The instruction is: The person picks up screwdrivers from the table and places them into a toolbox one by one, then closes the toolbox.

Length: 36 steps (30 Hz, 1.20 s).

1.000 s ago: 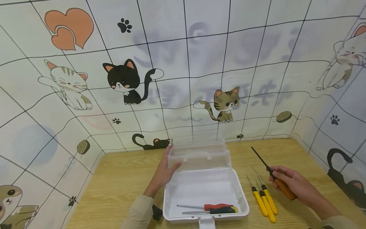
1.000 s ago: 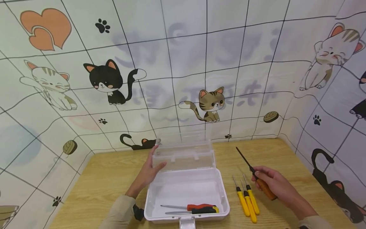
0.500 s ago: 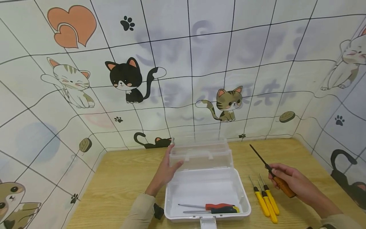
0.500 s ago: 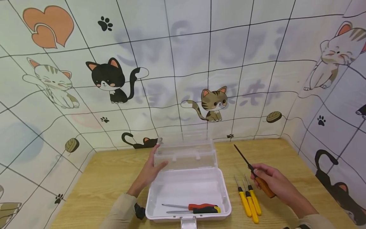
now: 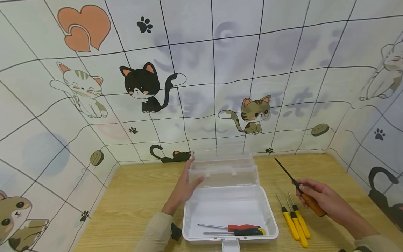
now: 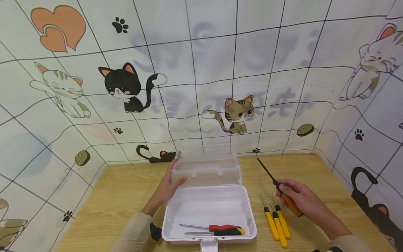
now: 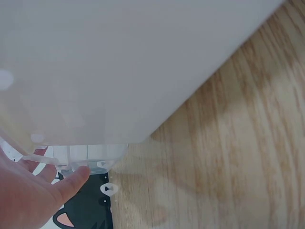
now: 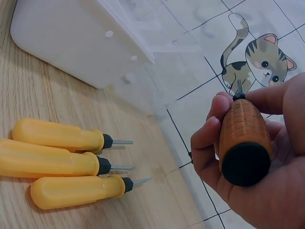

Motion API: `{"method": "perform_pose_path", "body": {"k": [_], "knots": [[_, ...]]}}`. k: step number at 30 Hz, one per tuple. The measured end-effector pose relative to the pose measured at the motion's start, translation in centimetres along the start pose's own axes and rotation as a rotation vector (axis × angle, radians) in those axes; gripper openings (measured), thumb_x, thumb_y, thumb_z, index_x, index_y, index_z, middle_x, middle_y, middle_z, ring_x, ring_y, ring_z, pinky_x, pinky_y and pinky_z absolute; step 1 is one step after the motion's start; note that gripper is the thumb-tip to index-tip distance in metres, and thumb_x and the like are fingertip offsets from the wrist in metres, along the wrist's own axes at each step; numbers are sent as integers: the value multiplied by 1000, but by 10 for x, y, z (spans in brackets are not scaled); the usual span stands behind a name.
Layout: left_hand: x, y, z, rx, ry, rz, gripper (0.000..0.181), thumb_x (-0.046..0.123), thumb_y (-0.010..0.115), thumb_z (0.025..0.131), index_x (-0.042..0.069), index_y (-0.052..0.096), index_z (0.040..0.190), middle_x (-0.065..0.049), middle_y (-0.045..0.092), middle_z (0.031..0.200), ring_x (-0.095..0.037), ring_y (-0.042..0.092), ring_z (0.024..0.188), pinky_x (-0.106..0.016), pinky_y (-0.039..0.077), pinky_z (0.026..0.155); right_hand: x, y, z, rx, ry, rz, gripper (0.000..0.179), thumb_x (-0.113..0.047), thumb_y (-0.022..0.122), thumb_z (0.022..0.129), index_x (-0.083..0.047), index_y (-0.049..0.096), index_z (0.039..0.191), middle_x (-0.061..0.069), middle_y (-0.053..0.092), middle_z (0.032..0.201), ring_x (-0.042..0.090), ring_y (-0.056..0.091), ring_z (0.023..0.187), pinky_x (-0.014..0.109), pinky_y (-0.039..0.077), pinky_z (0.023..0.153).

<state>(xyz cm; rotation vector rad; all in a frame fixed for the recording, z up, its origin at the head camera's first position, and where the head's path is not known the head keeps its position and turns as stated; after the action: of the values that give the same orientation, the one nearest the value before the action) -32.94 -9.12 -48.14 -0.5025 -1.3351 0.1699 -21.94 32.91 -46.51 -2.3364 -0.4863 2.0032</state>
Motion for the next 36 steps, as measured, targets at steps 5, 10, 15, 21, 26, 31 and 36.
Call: {"method": "perform_pose_path", "body": {"k": [5, 10, 15, 21, 26, 31, 36], "knots": [[0, 0, 1, -1, 6, 6, 79, 31, 67, 95, 30, 18, 158, -9, 20, 164, -39, 23, 147, -68, 21, 112, -3, 3, 2, -1, 6, -17, 38, -28, 41, 108, 0, 46, 133, 4, 61, 101, 21, 60, 81, 34, 55, 70], [1, -1, 1, 1, 8, 8, 79, 32, 68, 94, 32, 19, 157, -10, 23, 163, -38, 25, 147, -67, 22, 113, -8, 4, 3, -23, -8, -17, 35, -27, 39, 109, -2, 48, 132, 2, 61, 101, 19, 59, 81, 33, 55, 70], [1, 0, 2, 1, 1, 9, 79, 32, 68, 94, 32, 20, 157, -9, 24, 163, -36, 26, 147, -67, 22, 113, -13, 6, 3, -40, -26, -14, 32, -25, 39, 109, -4, 50, 130, 2, 61, 100, 20, 59, 79, 33, 54, 69], [5, -1, -1, 0, -7, -5, 78, 30, 68, 95, 29, 21, 157, -10, 25, 162, -37, 26, 147, -67, 21, 113, -18, 9, 4, -95, -86, 8, 25, -20, 36, 109, -15, 54, 127, 1, 61, 100, 19, 58, 78, 32, 53, 67], [1, 0, 1, 3, 1, 3, 78, 31, 67, 95, 31, 21, 157, -8, 22, 163, -36, 26, 147, -66, 21, 114, -21, 10, 4, -111, -101, 24, 24, -20, 36, 109, -25, 56, 122, -1, 62, 99, 19, 58, 77, 31, 53, 67], [1, -1, 1, 1, 4, 0, 77, 28, 67, 95, 29, 21, 157, -10, 24, 163, -37, 28, 146, -67, 23, 113, -25, 12, 4, -112, -105, 30, 25, -19, 37, 109, -23, 56, 124, 0, 62, 99, 19, 58, 77, 32, 54, 67], [1, 0, 1, 1, 2, -2, 76, 28, 67, 95, 29, 22, 156, -12, 26, 162, -38, 29, 145, -67, 23, 112, -28, 15, 4, -128, -119, 38, 26, -18, 37, 109, -21, 56, 127, 0, 63, 99, 18, 59, 78, 31, 55, 69]]}}
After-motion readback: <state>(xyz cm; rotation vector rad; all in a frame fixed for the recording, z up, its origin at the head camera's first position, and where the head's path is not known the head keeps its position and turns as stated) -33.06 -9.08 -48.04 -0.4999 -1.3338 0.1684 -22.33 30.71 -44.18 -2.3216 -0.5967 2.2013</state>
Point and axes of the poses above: each hand's wrist, its own z-axis towards the middle knuckle, its own y-axis out of the palm, x = y × z, the point moved 7 cm from there along z, towards the middle knuckle
